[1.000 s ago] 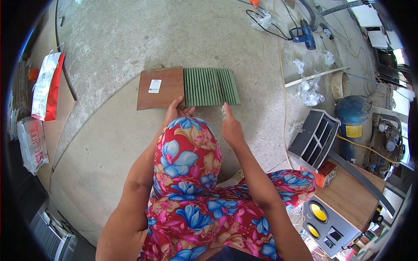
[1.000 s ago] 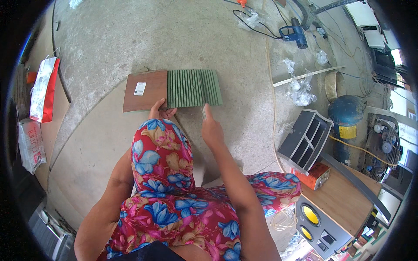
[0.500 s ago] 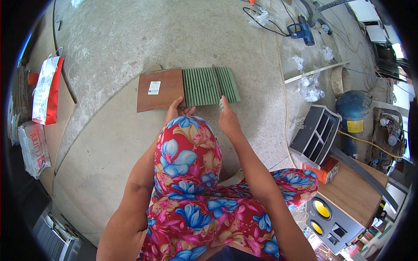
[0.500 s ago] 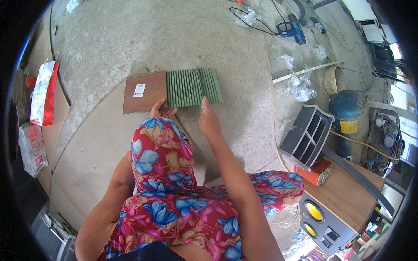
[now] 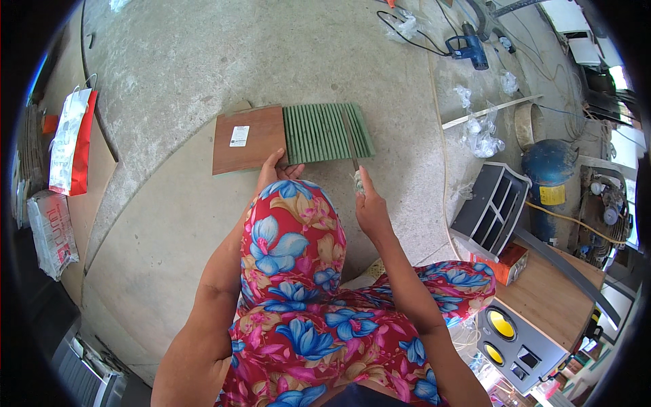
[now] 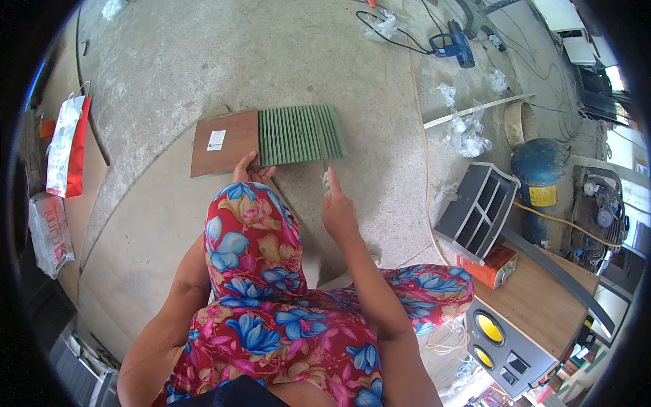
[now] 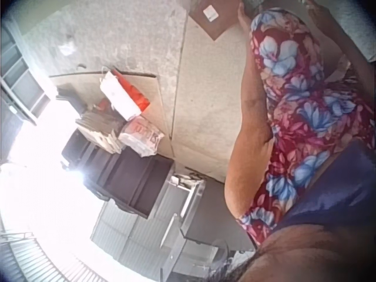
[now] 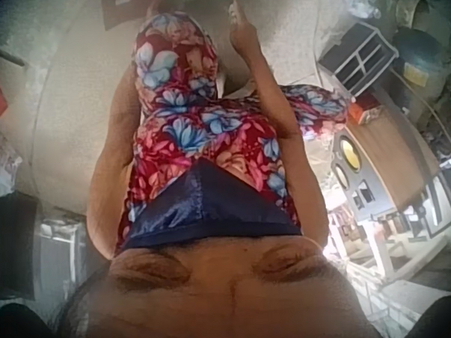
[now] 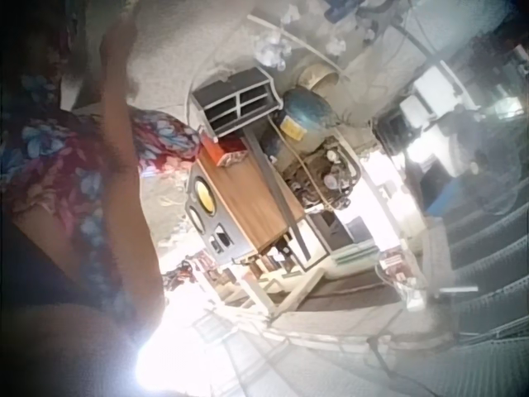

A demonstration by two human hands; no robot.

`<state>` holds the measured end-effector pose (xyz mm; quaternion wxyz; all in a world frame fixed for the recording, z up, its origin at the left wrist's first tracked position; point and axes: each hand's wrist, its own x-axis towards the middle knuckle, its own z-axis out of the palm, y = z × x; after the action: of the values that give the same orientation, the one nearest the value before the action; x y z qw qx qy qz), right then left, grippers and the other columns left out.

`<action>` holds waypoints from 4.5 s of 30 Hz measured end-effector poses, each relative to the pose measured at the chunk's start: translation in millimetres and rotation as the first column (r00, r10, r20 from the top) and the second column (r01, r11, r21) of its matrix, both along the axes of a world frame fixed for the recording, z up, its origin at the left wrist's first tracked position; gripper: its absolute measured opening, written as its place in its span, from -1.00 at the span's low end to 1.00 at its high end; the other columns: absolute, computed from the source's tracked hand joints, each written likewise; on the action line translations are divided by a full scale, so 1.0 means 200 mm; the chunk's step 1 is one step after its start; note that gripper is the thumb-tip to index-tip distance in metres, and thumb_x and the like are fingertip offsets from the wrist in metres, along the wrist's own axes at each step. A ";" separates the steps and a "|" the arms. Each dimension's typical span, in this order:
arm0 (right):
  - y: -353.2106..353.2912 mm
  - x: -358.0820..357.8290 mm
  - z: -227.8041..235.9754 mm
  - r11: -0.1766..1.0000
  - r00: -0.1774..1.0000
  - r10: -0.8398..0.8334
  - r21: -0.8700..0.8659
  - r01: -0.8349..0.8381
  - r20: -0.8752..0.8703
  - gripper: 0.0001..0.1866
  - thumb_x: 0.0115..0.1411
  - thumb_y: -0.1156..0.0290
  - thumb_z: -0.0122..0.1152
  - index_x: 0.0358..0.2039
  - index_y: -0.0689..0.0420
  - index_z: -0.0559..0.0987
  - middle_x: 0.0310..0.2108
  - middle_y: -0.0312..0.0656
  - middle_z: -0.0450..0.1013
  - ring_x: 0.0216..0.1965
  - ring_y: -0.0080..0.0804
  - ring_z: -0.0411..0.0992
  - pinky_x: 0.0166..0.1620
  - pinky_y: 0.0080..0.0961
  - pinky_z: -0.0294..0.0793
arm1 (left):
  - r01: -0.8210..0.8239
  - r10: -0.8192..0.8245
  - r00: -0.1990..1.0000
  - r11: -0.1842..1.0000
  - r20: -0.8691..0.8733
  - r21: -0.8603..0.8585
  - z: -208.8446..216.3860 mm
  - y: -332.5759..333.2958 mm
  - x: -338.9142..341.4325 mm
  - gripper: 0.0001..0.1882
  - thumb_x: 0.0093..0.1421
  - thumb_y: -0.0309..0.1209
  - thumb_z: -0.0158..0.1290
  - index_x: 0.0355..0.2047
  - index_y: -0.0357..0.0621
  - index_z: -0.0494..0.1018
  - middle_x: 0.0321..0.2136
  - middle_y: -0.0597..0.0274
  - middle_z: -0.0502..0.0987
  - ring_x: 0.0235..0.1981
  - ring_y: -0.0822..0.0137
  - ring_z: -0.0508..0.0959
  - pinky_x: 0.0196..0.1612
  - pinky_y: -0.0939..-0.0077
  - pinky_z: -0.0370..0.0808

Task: Using a metal rod and a screwdriver to clean or scrape the grooves of a slatted green and brown panel.

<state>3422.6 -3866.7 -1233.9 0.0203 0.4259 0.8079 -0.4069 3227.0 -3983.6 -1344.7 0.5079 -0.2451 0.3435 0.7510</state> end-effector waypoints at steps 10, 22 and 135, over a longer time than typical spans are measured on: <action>0.06 -0.07 -0.13 0.997 0.984 0.025 -0.070 -0.013 0.176 -0.37 0.21 0.48 -0.14 0.30 -0.06 0.01 -0.06 0.27 0.36 -0.08 0.24 0.36 -0.03 -0.09 0.35 | 0.031 -0.031 1.000 0.999 0.006 -0.031 -0.03 -0.01 0.00 -0.78 0.20 -0.28 -0.01 -0.25 -0.17 0.40 -0.31 0.17 0.55 -0.29 0.29 0.55 -0.16 0.36 0.53; -0.05 0.03 -0.12 0.997 0.993 0.011 -0.076 -0.002 0.118 -0.38 0.19 0.48 -0.13 0.27 0.05 0.03 -0.01 0.27 0.32 -0.03 0.21 0.34 -0.03 -0.08 0.33 | 0.031 -0.030 1.000 0.996 0.010 -0.084 -0.03 -0.01 0.00 -0.77 0.20 -0.27 0.00 -0.25 -0.16 0.42 -0.32 0.17 0.55 -0.33 0.31 0.55 -0.22 0.39 0.55; 0.17 -0.09 -0.25 0.998 0.968 0.055 0.018 -0.061 0.245 -0.39 0.22 0.44 -0.18 0.29 -0.09 0.01 -0.17 0.27 0.42 -0.12 0.22 0.39 -0.08 -0.04 0.34 | 0.041 -0.035 0.997 0.995 0.069 -0.088 0.01 -0.01 -0.06 -0.78 0.18 -0.28 0.00 -0.29 -0.17 0.42 -0.35 0.13 0.55 -0.35 0.25 0.55 -0.19 0.34 0.54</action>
<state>3404.9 -3832.9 -1283.0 0.1262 0.4491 0.8164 -0.3403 3214.8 -3985.5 -1343.0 0.5219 -0.2859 0.3641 0.7164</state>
